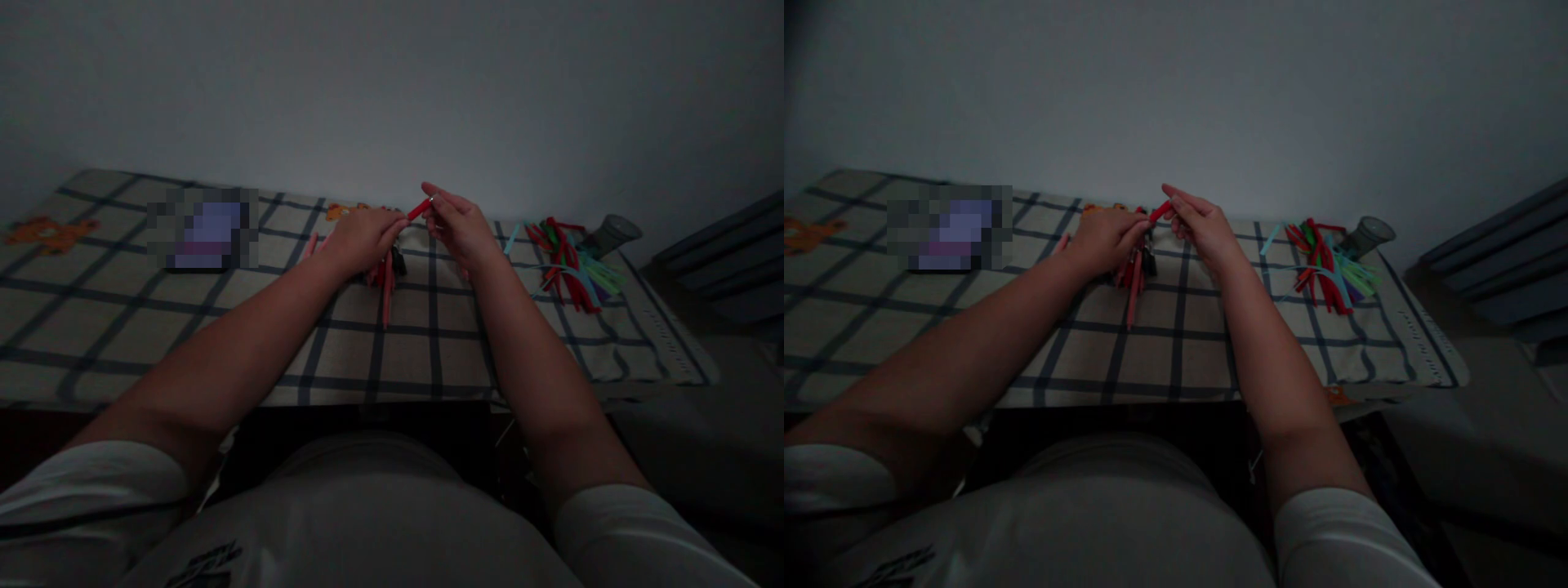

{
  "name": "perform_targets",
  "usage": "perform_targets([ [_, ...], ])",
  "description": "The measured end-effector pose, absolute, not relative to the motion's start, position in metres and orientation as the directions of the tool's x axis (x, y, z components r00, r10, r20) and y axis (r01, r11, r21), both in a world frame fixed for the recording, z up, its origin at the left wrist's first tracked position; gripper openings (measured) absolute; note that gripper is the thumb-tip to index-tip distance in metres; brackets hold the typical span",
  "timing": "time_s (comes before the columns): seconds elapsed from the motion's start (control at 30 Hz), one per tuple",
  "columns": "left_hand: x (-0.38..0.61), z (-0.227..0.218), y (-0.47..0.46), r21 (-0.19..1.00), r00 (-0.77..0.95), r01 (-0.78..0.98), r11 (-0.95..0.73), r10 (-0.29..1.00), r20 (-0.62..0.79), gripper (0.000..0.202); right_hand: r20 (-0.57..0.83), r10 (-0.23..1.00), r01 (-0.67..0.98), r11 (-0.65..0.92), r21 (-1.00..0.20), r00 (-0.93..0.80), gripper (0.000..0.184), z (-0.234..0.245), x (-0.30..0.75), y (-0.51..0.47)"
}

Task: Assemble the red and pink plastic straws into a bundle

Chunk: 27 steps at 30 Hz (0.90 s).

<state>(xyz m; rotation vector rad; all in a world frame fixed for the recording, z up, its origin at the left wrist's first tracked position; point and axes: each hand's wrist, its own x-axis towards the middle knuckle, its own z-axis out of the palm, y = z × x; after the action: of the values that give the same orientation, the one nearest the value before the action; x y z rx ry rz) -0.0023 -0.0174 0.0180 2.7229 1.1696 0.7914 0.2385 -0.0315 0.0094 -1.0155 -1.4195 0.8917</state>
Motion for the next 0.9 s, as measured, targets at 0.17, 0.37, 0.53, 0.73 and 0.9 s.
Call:
perform_targets([
  [0.17,-0.0015,0.0142,-0.0131,0.27,0.588,0.629,-0.729,0.673,0.449,0.052,0.325,0.945,0.087,0.322,-0.943,0.022,0.066,0.0145,0.2354,-0.0345],
  [0.37,-0.0003,0.0164,-0.0147,0.276,0.578,0.659,-0.7,0.706,0.409,0.048,0.355,0.934,0.12,0.349,-0.93,0.035,0.069,0.0121,0.2393,-0.0323],
  [0.53,-0.0015,0.0177,-0.0164,0.29,0.556,0.661,-0.692,0.711,0.43,0.048,0.388,0.921,0.13,0.38,-0.916,0.035,0.07,0.0108,0.2405,-0.0315],
  [0.73,-0.0023,0.0232,-0.021,0.288,0.55,0.683,-0.671,0.732,0.401,0.048,0.392,0.919,0.173,0.38,-0.909,0.041,0.068,0.012,0.2403,-0.0327],
  [0.9,-0.0024,0.0219,-0.022,0.27,0.532,0.698,-0.663,0.733,0.424,0.05,0.382,0.924,0.136,0.376,-0.917,0.021,0.068,0.0088,0.2403,-0.0292],
])
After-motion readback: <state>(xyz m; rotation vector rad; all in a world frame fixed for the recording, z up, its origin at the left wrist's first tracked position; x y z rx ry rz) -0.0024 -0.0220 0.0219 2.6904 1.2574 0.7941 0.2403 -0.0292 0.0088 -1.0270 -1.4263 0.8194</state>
